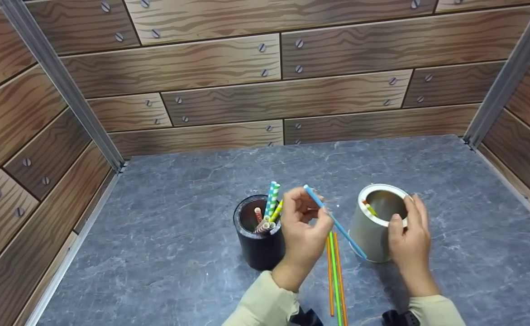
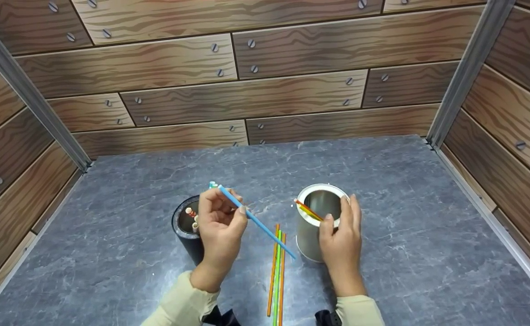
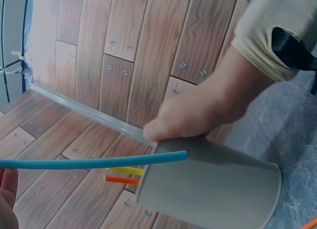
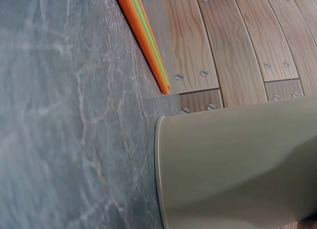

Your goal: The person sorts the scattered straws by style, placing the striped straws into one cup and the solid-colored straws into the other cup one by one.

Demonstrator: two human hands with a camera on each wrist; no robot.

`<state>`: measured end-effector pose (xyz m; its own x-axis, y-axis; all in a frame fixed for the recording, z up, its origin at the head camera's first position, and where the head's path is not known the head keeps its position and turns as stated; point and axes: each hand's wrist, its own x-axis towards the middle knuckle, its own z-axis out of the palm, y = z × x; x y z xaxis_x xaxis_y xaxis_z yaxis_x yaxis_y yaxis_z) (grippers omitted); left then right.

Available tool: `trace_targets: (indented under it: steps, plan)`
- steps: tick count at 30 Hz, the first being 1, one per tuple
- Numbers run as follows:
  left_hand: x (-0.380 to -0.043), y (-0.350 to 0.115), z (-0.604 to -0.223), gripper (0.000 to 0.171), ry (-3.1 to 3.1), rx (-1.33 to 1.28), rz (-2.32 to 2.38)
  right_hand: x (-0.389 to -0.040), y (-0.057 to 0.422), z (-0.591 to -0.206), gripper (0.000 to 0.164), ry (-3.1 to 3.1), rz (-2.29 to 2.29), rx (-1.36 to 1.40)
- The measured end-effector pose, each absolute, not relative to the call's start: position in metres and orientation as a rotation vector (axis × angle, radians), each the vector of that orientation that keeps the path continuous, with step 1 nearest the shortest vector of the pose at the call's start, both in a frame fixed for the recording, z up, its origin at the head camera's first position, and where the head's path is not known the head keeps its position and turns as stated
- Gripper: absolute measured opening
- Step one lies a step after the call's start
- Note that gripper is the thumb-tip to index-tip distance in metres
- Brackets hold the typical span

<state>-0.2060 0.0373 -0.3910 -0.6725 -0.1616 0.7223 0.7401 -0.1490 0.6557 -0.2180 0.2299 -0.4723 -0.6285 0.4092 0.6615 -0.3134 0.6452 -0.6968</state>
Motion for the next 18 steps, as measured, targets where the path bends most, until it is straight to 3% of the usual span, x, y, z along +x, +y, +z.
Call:
trace_targets:
  steps: [18]
  plan:
    - [-0.2000, 0.0387, -0.3844, 0.031, -1.281, -0.784, -1.811, -0.2164, 0.2300, -0.4711, 0.046, -2.014, 1.079, -0.087]
